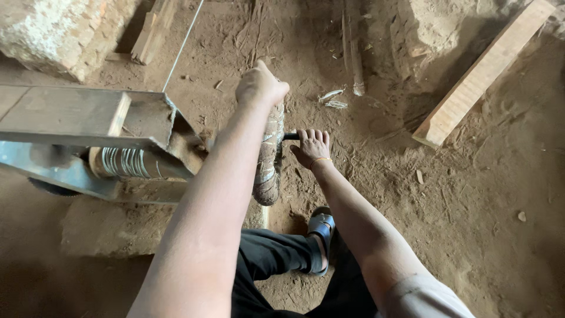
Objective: The person winds a length of rope onto a wooden pulley using a metal crank handle and a small tool to guide the strands.
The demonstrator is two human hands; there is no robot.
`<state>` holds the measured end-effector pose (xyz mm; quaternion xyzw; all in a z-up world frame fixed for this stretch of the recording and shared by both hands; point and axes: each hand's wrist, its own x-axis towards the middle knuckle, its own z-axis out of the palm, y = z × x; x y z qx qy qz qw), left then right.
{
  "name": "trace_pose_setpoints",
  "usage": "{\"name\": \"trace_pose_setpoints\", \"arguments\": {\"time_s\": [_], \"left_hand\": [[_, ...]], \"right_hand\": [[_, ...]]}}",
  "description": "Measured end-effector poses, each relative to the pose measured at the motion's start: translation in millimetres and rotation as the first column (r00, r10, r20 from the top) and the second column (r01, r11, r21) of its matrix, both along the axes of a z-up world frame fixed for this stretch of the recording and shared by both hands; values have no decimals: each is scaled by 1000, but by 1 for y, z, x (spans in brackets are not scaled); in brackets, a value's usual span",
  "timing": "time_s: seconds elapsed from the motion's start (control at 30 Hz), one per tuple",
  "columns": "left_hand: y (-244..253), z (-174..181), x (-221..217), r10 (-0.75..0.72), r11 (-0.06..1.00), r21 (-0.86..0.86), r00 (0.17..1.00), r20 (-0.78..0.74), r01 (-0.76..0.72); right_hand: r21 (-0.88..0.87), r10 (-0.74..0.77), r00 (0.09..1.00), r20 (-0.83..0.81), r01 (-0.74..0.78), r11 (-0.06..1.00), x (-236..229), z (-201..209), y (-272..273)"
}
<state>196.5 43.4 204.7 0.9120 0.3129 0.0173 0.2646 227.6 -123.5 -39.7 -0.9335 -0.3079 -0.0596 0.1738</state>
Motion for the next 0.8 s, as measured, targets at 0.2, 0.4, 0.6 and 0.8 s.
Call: {"name": "trace_pose_setpoints", "arguments": {"time_s": [0.2,0.4,0.6,0.8], "left_hand": [[-52,-39,-96,-206,916,400,892,401,32],[-54,-44,-114,-112,975,217,936,334,39],[-48,-34,-101,-107,975,215,970,218,59],[-41,-20,-87,-99,989,121,987,126,84]], "right_hand": [[-21,-11,1000,-3,11,1000,1,-2,1],[-18,-5,999,-49,4,1000,2,2,0],[-29,-6,1000,-13,6,1000,-1,-6,-1],[-64,-17,997,-78,12,998,-12,-14,-6]]}}
